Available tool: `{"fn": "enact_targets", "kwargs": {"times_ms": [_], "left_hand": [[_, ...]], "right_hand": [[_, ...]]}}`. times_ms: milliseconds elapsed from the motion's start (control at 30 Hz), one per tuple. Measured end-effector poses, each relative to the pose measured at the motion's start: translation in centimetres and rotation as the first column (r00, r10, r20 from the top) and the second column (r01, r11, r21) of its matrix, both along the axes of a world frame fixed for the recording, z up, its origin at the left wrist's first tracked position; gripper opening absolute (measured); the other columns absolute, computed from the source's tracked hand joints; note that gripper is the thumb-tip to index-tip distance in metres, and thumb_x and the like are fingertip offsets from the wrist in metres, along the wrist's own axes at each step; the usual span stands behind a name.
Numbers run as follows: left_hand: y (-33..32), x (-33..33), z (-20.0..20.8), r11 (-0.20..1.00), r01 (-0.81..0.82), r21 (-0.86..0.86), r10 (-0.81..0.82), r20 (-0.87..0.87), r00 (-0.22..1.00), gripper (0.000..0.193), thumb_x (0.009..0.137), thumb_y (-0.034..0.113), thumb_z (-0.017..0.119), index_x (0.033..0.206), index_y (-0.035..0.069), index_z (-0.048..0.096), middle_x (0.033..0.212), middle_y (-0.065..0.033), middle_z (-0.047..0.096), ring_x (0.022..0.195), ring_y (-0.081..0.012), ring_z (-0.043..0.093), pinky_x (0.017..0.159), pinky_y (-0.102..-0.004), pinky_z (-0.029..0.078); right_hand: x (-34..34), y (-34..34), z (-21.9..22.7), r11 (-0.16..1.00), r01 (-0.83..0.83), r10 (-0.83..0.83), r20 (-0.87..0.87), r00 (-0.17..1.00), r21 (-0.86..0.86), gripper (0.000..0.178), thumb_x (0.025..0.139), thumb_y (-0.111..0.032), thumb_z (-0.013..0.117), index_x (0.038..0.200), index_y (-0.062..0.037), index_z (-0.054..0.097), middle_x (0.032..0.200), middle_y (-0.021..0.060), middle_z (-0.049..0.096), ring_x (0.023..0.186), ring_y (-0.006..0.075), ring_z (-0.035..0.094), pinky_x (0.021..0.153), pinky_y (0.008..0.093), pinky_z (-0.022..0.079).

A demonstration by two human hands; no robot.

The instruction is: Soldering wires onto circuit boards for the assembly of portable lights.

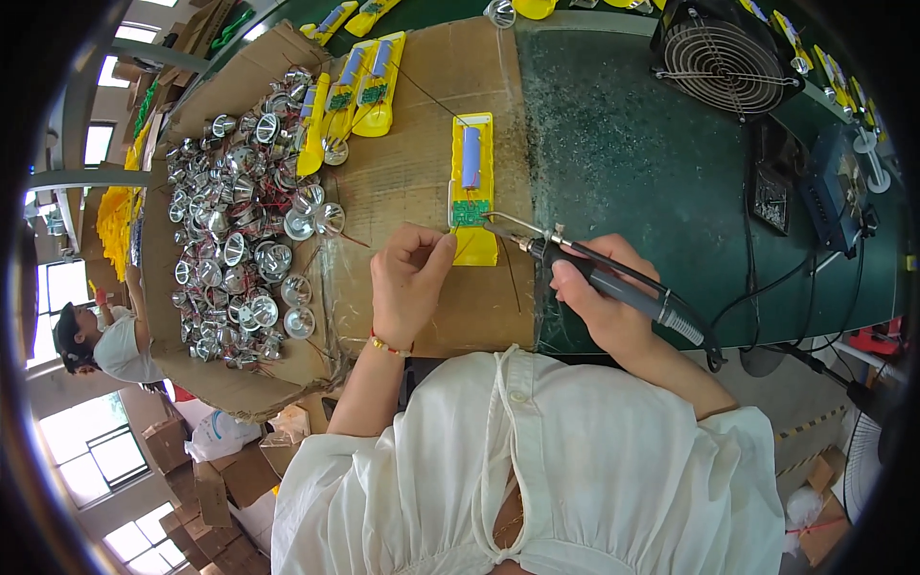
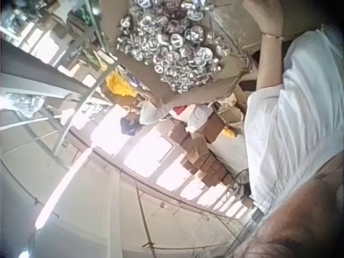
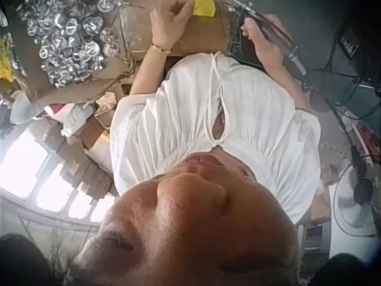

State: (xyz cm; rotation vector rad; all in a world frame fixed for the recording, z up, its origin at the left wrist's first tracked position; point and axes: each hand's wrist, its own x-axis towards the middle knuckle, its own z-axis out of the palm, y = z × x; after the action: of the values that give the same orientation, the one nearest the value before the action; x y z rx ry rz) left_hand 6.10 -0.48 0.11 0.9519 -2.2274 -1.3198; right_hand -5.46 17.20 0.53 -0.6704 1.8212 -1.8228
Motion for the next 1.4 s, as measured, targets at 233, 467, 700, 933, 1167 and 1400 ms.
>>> {"fn": "enact_targets", "kwargs": {"times_ms": [233,467,700,933,1167,1400], "left_hand": [[-0.3,-0.4,-0.1,1.0,0.005,0.015,-0.006,0.018,1.0,0.013,0.075,0.01,0.062,0.072,-0.002,0.059,0.07,-0.0096,0.056,0.057,-0.0161,0.056,0.053,-0.0259,0.044],[-0.9,-0.5,-0.2,0.993,0.014,0.115,-0.019,0.048,0.999,0.015,0.076,0.012,0.063,0.071,-0.002,0.059,0.068,-0.0083,0.057,0.055,-0.0124,0.055,0.052,-0.0248,0.043],[-1.0,-0.4,-0.1,0.988,0.006,0.153,-0.015,0.055,0.998,0.016,0.075,0.012,0.063,0.071,-0.003,0.06,0.067,-0.0079,0.058,0.055,-0.0113,0.054,0.052,-0.0245,0.043],[-0.8,-0.7,-0.7,0.986,-0.009,0.165,0.01,-0.004,1.0,0.014,0.073,0.011,0.065,0.071,-0.001,0.06,0.068,-0.0073,0.058,0.055,-0.0115,0.054,0.052,-0.0247,0.043],[0.0,-0.4,-0.4,0.994,0.086,-0.063,-0.093,-0.115,0.989,0.009,0.071,0.007,0.067,0.073,0.001,0.061,0.076,-0.0068,0.054,0.061,-0.0146,0.055,0.054,-0.0248,0.044],[-0.1,-0.5,-0.6,0.974,0.109,-0.198,-0.126,-0.073,0.989,0.008,0.075,0.005,0.064,0.076,-0.003,0.061,0.079,-0.0055,0.054,0.062,-0.0091,0.052,0.056,-0.0212,0.043]], "right_hand": [[0.1,-1.7,-0.5,0.995,0.013,-0.008,0.044,0.999,-0.097,0.013,0.081,-0.009,0.057,0.085,0.0011,0.05,0.064,0.0088,0.058,0.051,0.0097,0.054,0.045,0.0197,0.043],[-0.1,-2.0,-0.7,0.999,0.036,-0.028,0.181,0.983,-0.04,0.012,0.081,-0.01,0.057,0.085,0.0,0.051,0.062,0.0082,0.058,0.049,0.0094,0.053,0.043,0.0193,0.041],[-0.2,-1.0,0.0,0.991,0.127,-0.117,0.187,0.975,-0.043,0.013,0.081,-0.01,0.055,0.088,0.0002,0.051,0.063,0.0098,0.057,0.047,0.012,0.052,0.042,0.0204,0.04],[-0.3,-0.2,-0.3,0.993,0.111,-0.1,0.21,0.973,-0.042,0.012,0.081,-0.009,0.055,0.088,0.0004,0.051,0.062,0.0102,0.057,0.048,0.0125,0.052,0.043,0.0206,0.04],[-0.3,0.0,-0.2,0.994,0.096,-0.081,0.215,0.973,-0.06,0.012,0.082,-0.009,0.054,0.088,0.0001,0.05,0.063,0.01,0.057,0.048,0.0121,0.052,0.043,0.0207,0.04],[-0.1,0.1,0.0,0.996,0.047,-0.031,0.198,0.98,-0.074,0.013,0.08,-0.007,0.059,0.085,0.0011,0.051,0.066,0.0082,0.058,0.055,0.0089,0.054,0.048,0.0198,0.045]]}}
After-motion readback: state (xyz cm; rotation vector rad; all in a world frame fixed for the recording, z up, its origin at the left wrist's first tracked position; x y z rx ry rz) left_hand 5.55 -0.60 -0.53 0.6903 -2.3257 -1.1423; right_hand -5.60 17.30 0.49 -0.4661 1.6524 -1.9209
